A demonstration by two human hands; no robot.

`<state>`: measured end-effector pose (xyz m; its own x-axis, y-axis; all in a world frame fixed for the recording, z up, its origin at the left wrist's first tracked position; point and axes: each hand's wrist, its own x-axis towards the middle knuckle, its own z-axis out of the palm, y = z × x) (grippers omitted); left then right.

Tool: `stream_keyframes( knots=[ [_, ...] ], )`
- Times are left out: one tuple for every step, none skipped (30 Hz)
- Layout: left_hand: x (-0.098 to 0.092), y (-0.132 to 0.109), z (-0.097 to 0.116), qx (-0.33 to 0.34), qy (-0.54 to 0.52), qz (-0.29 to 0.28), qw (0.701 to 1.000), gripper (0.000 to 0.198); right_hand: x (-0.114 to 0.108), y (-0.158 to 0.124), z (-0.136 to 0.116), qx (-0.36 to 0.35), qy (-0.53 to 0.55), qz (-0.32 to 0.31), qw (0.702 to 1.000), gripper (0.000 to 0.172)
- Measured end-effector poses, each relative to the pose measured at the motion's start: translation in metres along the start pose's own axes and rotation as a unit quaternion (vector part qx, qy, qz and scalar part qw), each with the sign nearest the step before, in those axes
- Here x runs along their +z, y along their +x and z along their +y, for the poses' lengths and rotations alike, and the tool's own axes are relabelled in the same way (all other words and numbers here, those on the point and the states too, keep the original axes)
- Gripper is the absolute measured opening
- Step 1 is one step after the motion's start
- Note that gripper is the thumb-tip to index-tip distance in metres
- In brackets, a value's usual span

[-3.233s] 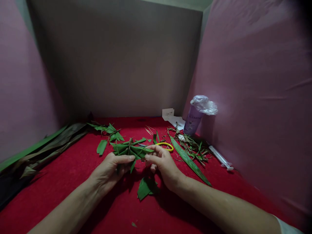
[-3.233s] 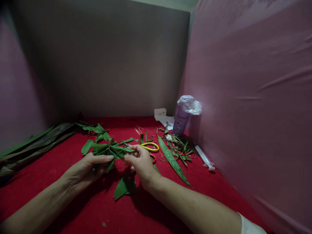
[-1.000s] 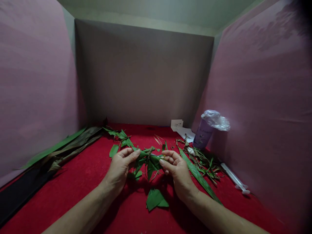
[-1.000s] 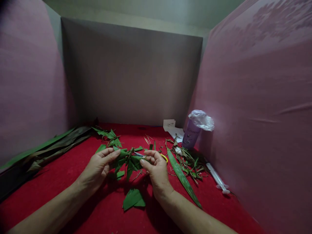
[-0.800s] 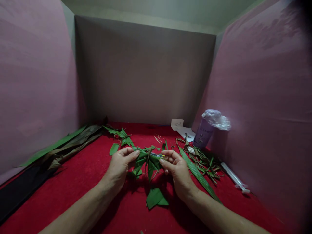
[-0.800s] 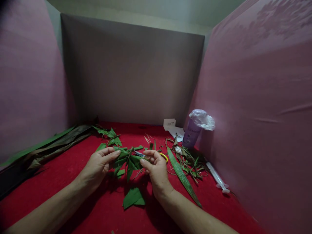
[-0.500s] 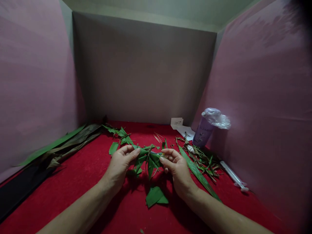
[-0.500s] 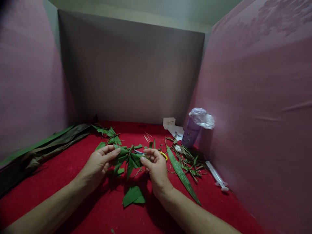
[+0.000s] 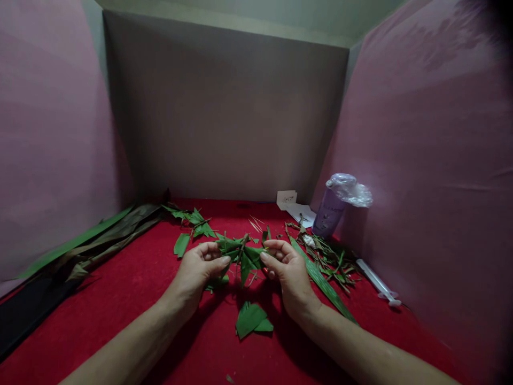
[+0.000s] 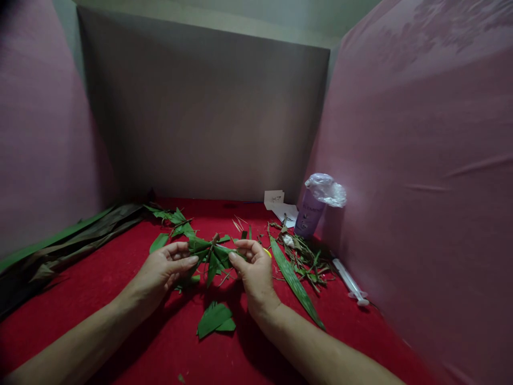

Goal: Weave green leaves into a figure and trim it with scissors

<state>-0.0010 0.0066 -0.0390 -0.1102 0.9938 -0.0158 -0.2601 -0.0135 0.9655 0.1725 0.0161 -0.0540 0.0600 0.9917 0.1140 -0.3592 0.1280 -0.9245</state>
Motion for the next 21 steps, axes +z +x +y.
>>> stream_keyframes(
  knots=[
    [0.0001,0.0004,0.0001,0.003,-0.002,0.006,1.0,0.025,-0.0002,0.0,0.0001,0.0,-0.001,0.001,1.0,0.031],
    [0.0003,0.0007,0.0003,0.003,-0.004,0.011,1.0,0.026,-0.0004,0.0001,0.0001,0.001,-0.001,0.002,1.0,0.031],
    [0.0006,0.0008,0.0008,-0.001,-0.006,0.013,1.0,0.027,-0.0006,0.0003,0.0002,0.001,0.0,0.003,1.0,0.031],
    [0.0009,0.0008,0.0013,-0.007,-0.01,0.014,1.0,0.028,-0.0007,0.0005,0.0003,0.002,0.001,0.003,1.0,0.031],
    [0.0012,0.0006,0.0019,-0.014,-0.014,0.014,1.0,0.03,-0.0009,0.0008,0.0005,0.002,0.001,0.003,1.0,0.03],
    [0.0014,0.0002,0.0025,-0.021,-0.02,0.015,0.999,0.031,-0.0009,0.0011,0.0006,0.003,0.003,0.003,1.0,0.03],
    [0.0016,-0.0002,0.003,-0.028,-0.025,0.014,0.999,0.032,-0.0009,0.0013,0.0007,0.004,0.004,0.004,1.0,0.03],
    [0.0017,-0.0006,0.0033,-0.033,-0.03,0.012,0.999,0.033,-0.0009,0.0015,0.0008,0.005,0.005,0.004,1.0,0.03],
    [0.0017,-0.0008,0.0034,-0.036,-0.036,0.01,0.999,0.033,-0.0008,0.0015,0.0009,0.007,0.006,0.005,1.0,0.03],
    [0.0016,-0.0009,0.0033,-0.038,-0.039,0.006,0.999,0.033,-0.0007,0.0015,0.0009,0.007,0.007,0.005,1.0,0.03],
    [0.0015,-0.0008,0.003,-0.036,-0.041,0.001,0.998,0.033,-0.0007,0.0013,0.0009,0.007,0.008,0.004,1.0,0.03],
    [0.0013,-0.0004,0.0026,-0.032,-0.042,-0.004,0.999,0.032,-0.0006,0.0012,0.0008,0.007,0.009,0.002,1.0,0.03],
    [0.0013,0.0,0.0021,-0.026,-0.044,-0.007,0.999,0.032,-0.0006,0.001,0.0007,0.005,0.009,0.0,1.0,0.03],
    [0.0013,0.0004,0.0016,-0.018,-0.048,-0.007,0.999,0.032,-0.0006,0.0009,0.0005,0.004,0.01,-0.001,1.0,0.029],
    [0.0015,0.0007,0.0013,-0.011,-0.053,-0.004,0.999,0.033,-0.0005,0.0009,0.0004,0.003,0.009,-0.002,1.0,0.029],
    [0.0018,0.0009,0.0012,-0.007,-0.058,0.0,0.998,0.034,-0.0004,0.001,0.0003,0.002,0.009,-0.001,1.0,0.03],
    [0.0022,0.0008,0.0013,-0.004,-0.064,0.005,0.998,0.034,-0.0003,0.0011,0.0001,0.002,0.009,0.0,1.0,0.03],
    [0.0026,0.0006,0.0015,-0.004,-0.069,0.009,0.998,0.035,-0.0002,0.0012,0.0001,0.003,0.008,0.001,1.0,0.03],
    [0.003,0.0003,0.0018,-0.006,-0.073,0.011,0.997,0.035,0.0,0.0013,0.0,0.003,0.007,0.002,1.0,0.031],
    [0.0033,0.0001,0.0021,-0.009,-0.076,0.011,0.997,0.034,0.0001,0.0014,0.0,0.004,0.006,0.001,1.0,0.031],
    [0.0034,0.0,0.0024,-0.01,-0.08,0.011,0.997,0.034,0.0001,0.0014,0.0001,0.005,0.006,0.001,1.0,0.031]
  ],
)
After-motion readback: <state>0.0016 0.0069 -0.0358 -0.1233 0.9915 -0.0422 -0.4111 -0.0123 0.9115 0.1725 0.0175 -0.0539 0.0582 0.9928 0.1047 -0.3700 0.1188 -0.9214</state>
